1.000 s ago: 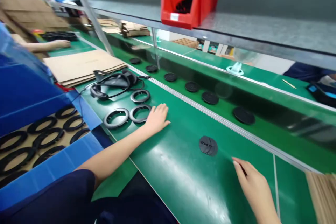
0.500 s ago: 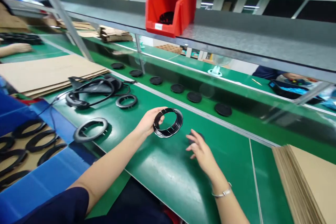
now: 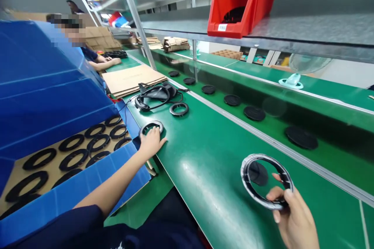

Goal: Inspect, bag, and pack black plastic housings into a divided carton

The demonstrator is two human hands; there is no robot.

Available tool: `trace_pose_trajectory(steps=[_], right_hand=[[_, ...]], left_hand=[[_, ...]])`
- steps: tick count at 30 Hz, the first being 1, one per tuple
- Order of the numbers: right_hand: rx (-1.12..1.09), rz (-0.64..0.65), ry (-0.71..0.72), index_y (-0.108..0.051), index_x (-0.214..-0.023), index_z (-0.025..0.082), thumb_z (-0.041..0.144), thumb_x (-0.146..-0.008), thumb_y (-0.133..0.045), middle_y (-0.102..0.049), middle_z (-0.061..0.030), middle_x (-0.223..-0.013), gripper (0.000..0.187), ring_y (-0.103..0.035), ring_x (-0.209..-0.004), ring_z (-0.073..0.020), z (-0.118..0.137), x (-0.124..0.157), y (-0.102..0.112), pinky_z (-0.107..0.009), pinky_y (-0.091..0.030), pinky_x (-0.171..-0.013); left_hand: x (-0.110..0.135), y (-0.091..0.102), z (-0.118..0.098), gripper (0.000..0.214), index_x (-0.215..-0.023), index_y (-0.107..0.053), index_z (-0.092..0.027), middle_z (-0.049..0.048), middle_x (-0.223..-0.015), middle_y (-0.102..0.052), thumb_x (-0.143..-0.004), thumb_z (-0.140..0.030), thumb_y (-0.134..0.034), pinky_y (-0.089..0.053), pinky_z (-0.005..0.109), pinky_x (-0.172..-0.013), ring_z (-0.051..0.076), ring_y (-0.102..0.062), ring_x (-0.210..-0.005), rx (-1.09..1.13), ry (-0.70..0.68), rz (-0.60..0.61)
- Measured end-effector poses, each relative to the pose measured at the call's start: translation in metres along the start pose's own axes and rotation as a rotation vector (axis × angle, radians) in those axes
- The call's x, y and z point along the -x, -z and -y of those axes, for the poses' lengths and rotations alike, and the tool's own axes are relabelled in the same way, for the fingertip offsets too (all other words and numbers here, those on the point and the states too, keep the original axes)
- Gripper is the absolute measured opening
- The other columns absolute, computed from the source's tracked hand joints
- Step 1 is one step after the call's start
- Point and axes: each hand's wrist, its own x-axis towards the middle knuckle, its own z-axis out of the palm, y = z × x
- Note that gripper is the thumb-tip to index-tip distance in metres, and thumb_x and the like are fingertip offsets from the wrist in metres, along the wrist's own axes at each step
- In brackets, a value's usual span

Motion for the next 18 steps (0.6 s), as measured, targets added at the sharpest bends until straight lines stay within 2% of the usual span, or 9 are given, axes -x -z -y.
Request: trace_pose_trajectory(steps=[4,6,7,8,9,12,13,15,18], right_hand=[[0.037,0.093,0.006,-0.053,-0.119,0.015,0.063,-0.069,-0.070,-0.058,-0.0010,-0.064,0.072,-0.039,-0.036,-0.0068,-0.003,0.005,-0.016,-0.019,-0.032,-0.030],[0.052,0.138,0.028,-0.051,-0.121,0.015,0.063,-0.072,-0.068,-0.057,-0.0009,-0.064,0.072,-0.040,-0.038,-0.0067,-0.001,0.011,-0.022,-0.018,-0.032,-0.030],[0.059,0.165,0.038,-0.050,-0.122,0.015,0.064,-0.073,-0.067,-0.057,-0.0006,-0.065,0.072,-0.041,-0.040,-0.0066,0.000,0.014,-0.026,-0.017,-0.032,-0.031],[0.062,0.193,0.047,-0.049,-0.123,0.015,0.064,-0.074,-0.066,-0.057,-0.0004,-0.065,0.072,-0.042,-0.042,-0.0065,0.002,0.016,-0.029,-0.016,-0.032,-0.032],[0.065,0.220,0.053,-0.048,-0.124,0.015,0.065,-0.075,-0.065,-0.057,-0.0003,-0.066,0.072,-0.043,-0.044,-0.0066,0.003,0.016,-0.032,-0.016,-0.033,-0.033],[0.086,0.302,0.089,-0.046,-0.128,0.016,0.066,-0.080,-0.059,-0.061,-0.0023,-0.073,0.071,-0.048,-0.049,-0.0081,0.003,0.006,-0.036,-0.016,-0.036,-0.037],[0.106,0.326,0.107,-0.045,-0.130,0.016,0.068,-0.082,-0.054,-0.063,-0.0047,-0.079,0.072,-0.051,-0.051,-0.0089,0.001,-0.001,-0.033,-0.018,-0.039,-0.039],[0.225,0.320,0.176,-0.047,-0.133,0.015,0.069,-0.089,-0.039,-0.066,-0.0106,-0.097,0.070,-0.057,-0.059,-0.0112,-0.007,-0.019,-0.021,-0.023,-0.046,-0.046],[0.709,0.174,0.394,-0.060,-0.125,0.017,0.058,-0.095,-0.033,-0.063,-0.0137,-0.120,0.058,-0.064,-0.093,-0.0190,-0.023,-0.044,0.005,-0.035,-0.056,-0.078]], left_hand=[[-0.014,-0.003,-0.040,0.058,-0.142,-0.043,-0.005,0.0282,-0.152,-0.035,-0.091,-0.031,-0.052,-0.020,0.064,-0.114,0.039,-0.032,-0.144,0.172,-0.205,-0.050],[-0.013,0.007,-0.074,0.059,-0.142,-0.043,-0.008,0.0248,-0.155,-0.032,-0.089,-0.029,-0.055,-0.017,0.060,-0.118,0.036,-0.028,-0.146,0.408,-0.304,-0.129],[-0.009,0.012,-0.092,0.058,-0.142,-0.044,-0.011,0.0226,-0.155,-0.035,-0.088,-0.030,-0.056,-0.019,0.057,-0.118,0.035,-0.031,-0.145,0.583,-0.373,-0.104],[-0.004,0.018,-0.111,0.057,-0.140,-0.046,-0.013,0.0211,-0.151,-0.043,-0.088,-0.034,-0.057,-0.026,0.054,-0.116,0.033,-0.039,-0.141,0.785,-0.448,0.004],[0.002,0.023,-0.130,0.054,-0.136,-0.050,-0.015,0.0203,-0.143,-0.052,-0.088,-0.039,-0.058,-0.034,0.051,-0.112,0.032,-0.049,-0.134,0.995,-0.520,0.202],[0.023,0.033,-0.186,0.053,-0.118,-0.062,-0.015,0.0174,-0.105,-0.073,-0.083,-0.054,-0.064,-0.054,0.039,-0.086,0.028,-0.071,-0.096,1.488,-0.592,0.965],[0.029,0.035,-0.202,0.052,-0.111,-0.063,-0.014,0.0150,-0.093,-0.074,-0.080,-0.055,-0.067,-0.055,0.035,-0.077,0.025,-0.072,-0.083,1.598,-0.554,1.123],[0.035,0.035,-0.228,0.045,-0.101,-0.065,-0.012,0.0074,-0.073,-0.070,-0.078,-0.050,-0.072,-0.054,0.028,-0.064,0.016,-0.066,-0.061,1.783,-0.436,1.194],[0.031,0.027,-0.248,0.031,-0.096,-0.066,-0.010,-0.0012,-0.059,-0.059,-0.083,-0.037,-0.070,-0.054,0.026,-0.059,0.009,-0.053,-0.048,1.955,-0.272,1.058]])
